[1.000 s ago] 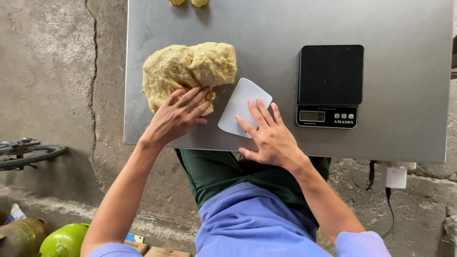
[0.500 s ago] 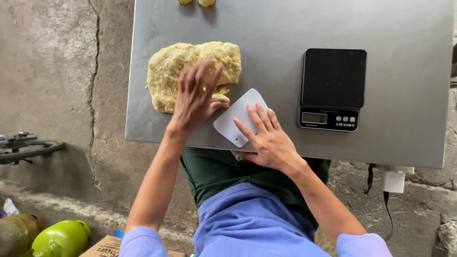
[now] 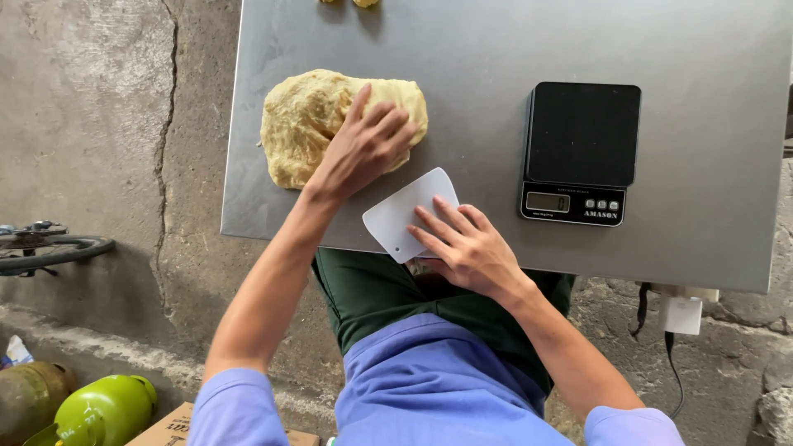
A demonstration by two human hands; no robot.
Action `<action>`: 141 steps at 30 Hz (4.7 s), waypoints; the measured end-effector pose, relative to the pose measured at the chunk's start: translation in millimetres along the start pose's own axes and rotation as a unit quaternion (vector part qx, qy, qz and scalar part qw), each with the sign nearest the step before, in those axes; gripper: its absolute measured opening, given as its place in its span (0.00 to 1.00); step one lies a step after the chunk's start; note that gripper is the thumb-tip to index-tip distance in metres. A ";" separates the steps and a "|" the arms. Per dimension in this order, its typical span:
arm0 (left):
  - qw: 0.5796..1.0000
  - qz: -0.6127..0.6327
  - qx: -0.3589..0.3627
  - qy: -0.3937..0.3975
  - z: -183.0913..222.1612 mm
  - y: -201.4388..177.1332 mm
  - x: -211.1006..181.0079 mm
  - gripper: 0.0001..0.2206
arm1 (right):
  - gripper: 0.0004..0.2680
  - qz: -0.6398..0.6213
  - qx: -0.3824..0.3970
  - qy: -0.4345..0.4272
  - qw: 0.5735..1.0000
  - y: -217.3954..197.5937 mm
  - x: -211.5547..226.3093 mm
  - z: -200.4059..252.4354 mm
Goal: A person is portioning a large mass of dough into smaller, equal-sized pieces using a dough scraper and a digital scale.
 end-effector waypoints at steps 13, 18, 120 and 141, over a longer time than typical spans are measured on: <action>0.971 0.079 -0.190 -0.125 9.8 -46.5 -17.7 0.17 | 0.30 -0.040 0.025 0.047 0.998 18.0 6.7 -14.9; 0.959 -0.020 0.002 -0.282 -0.6 13.6 3.6 0.24 | 0.33 -0.005 0.091 -0.008 0.996 26.2 8.9 -14.8; 0.889 0.045 0.068 -0.450 16.1 -18.1 21.8 0.56 | 0.10 -0.261 -0.278 0.308 0.872 -62.5 -153.5 -24.6; 0.766 0.227 0.152 -0.581 51.4 -17.4 131.0 0.17 | 0.14 -0.279 -0.186 0.398 0.854 -60.2 -139.6 -27.5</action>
Point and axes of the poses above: each hand's wrist, its own z-axis away from the middle knuckle, its own y-axis out of the palm, x = y × z, the point moved 4 cm from there along -z, towards the middle knuckle, and after that the axes turned 7 degrees about z, right-handed, at the moved point
